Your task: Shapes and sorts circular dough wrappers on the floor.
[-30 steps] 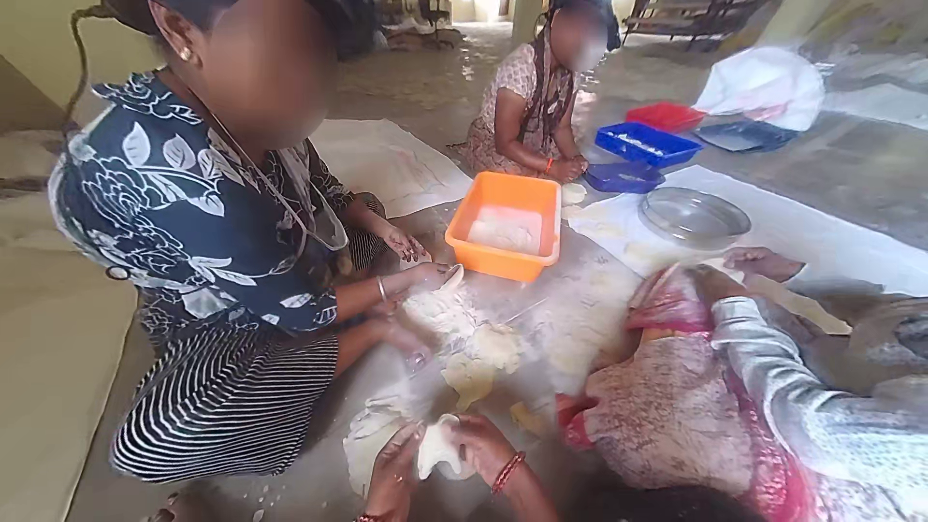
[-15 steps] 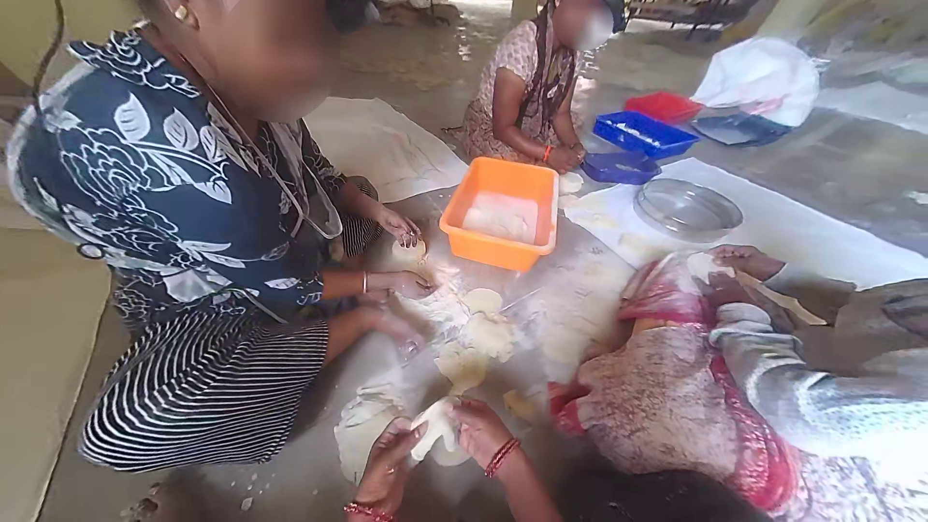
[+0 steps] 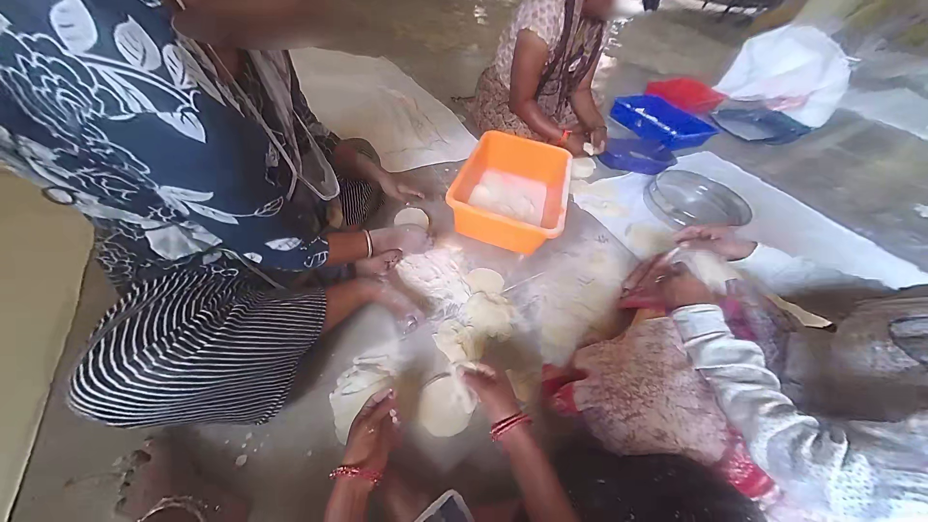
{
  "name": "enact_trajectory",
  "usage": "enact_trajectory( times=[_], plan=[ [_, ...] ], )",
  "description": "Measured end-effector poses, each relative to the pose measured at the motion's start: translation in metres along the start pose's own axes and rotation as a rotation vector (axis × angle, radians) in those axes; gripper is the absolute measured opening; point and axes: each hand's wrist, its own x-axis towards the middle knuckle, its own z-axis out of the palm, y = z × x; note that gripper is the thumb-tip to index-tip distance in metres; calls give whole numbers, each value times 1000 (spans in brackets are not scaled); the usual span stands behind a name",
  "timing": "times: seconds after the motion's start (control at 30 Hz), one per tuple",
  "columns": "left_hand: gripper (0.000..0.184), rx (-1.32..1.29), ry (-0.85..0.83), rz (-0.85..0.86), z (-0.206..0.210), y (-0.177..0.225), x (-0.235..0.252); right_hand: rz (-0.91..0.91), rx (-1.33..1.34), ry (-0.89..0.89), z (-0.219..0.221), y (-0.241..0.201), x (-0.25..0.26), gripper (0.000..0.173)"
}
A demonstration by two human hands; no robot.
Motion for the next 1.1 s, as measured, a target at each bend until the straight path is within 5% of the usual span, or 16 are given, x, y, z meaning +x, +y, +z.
enact_trajectory(
  times=[0.13,0.3,0.5,0.87,1.1],
  plan=[
    [10,-83,62,-18,-7,2,7,-340,-640,-28,4,8,1,26],
    [11,-93,57,-21,-6,3,7,-212,-1159,-465,9,55,1,30],
    [15,40,82,2,-3,0,5,-162,-1147,-412,19,59,-7,27],
    [30,1295,-383,459,-2,-26,14,-150,-1145,-363,40,71,-26,34],
    [46,1508,-386,459,3,-31,19,-42,-1106,-243,36,53,-23,37]
  ],
)
